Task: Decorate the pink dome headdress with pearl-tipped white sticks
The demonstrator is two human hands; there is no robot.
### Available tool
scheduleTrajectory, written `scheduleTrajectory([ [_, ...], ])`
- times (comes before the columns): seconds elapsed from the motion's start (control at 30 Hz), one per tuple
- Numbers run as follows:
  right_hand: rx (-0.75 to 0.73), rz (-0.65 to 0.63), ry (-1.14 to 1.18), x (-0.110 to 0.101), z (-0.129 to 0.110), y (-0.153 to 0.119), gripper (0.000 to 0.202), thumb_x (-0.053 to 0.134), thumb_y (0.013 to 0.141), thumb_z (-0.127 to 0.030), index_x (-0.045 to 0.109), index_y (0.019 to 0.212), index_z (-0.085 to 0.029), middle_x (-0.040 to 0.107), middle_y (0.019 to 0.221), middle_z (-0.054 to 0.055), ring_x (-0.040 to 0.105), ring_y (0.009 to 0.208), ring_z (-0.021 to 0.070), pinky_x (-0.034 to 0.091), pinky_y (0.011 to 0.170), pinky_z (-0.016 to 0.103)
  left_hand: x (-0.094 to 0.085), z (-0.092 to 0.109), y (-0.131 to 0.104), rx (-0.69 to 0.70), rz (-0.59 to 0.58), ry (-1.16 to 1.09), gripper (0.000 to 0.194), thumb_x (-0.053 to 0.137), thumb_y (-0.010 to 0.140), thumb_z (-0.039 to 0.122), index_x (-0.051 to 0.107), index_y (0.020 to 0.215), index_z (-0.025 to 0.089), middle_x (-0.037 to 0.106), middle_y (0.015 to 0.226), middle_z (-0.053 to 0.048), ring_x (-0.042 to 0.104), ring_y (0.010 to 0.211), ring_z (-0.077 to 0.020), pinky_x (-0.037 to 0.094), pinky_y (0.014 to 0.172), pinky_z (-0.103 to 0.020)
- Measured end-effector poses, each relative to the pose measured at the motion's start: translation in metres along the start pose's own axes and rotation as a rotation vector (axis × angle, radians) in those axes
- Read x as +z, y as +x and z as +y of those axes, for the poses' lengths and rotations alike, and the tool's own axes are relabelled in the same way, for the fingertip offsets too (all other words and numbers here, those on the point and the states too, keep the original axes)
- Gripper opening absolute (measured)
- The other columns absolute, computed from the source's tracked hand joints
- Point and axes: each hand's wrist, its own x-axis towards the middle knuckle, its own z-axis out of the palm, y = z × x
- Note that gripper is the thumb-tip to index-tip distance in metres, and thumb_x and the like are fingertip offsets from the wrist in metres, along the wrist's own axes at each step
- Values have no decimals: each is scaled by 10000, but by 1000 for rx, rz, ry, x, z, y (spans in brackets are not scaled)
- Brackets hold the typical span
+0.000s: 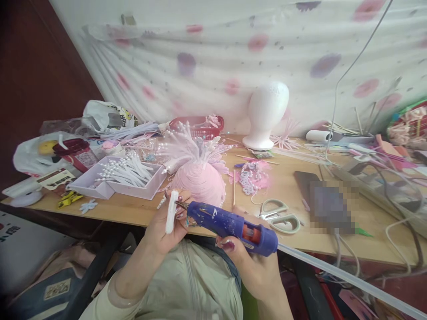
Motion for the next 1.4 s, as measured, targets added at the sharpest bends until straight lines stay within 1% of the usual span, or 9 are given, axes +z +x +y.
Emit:
scheduleTrajectory([
  [0.13,-7,45,-86,-7,7,-9,341,626,856,-502,691,1023,-212,668,649,55,650,617,238,548,618,396,-3,0,0,-32,-147,-136,345,915,524,154,582,610,135,489,606,65,437,485,-18,406,428,-108],
  [0.3,18,-31,-149,-10,3,-13,349,630,824,-546,695,906,-213,576,597,45,571,556,216,488,531,370,-6,1,2,-36,-219,-120,337,903,571,188,572,609,140,422,579,69,415,481,-26,395,425,-111],
  [0.43,3,-41,-160,-9,0,-14,391,627,819,-560,681,1001,-218,563,620,42,571,576,227,481,543,380,-10,2,4,-68,-262,-111,318,881,625,207,571,633,138,420,592,63,412,490,-24,368,415,-97],
  [0.67,-34,-77,-205,-12,1,-16,327,651,804,-551,691,888,-237,615,705,86,615,701,282,497,583,403,-4,2,4,-61,-222,-181,363,903,567,154,542,591,128,407,577,73,410,461,-15,417,422,-112],
  [0.73,-45,-85,-210,-13,0,-16,321,656,800,-554,688,858,-240,613,695,81,617,709,286,501,597,411,-4,1,4,-52,-210,-176,343,886,596,143,543,596,129,411,584,71,417,463,-15,415,418,-113],
  [0.93,-62,-141,-190,-11,-10,-5,354,640,807,-574,673,789,-223,577,625,53,579,633,244,489,585,396,-4,2,6,-30,-164,-208,267,789,719,87,543,624,133,401,599,67,419,463,-12,401,414,-106],
  [1.13,-107,-142,-202,-5,-17,0,385,622,823,-569,629,696,-206,548,580,24,515,583,195,461,622,371,0,3,4,-23,-95,-206,271,704,824,128,518,627,143,384,581,68,391,443,-15,371,391,-107],
  [1.27,-141,-151,-233,-3,-22,2,377,620,837,-554,612,681,-211,558,605,22,526,642,200,440,649,342,0,3,4,-17,-81,-210,274,725,808,137,514,633,143,422,596,65,403,446,-15,369,394,-114],
  [1.4,-107,-242,-240,0,-28,9,504,553,852,-631,596,630,-180,549,624,38,495,599,172,389,560,302,-2,4,5,-9,-112,-145,260,755,775,129,534,639,144,434,593,67,405,446,-15,355,397,-117],
])
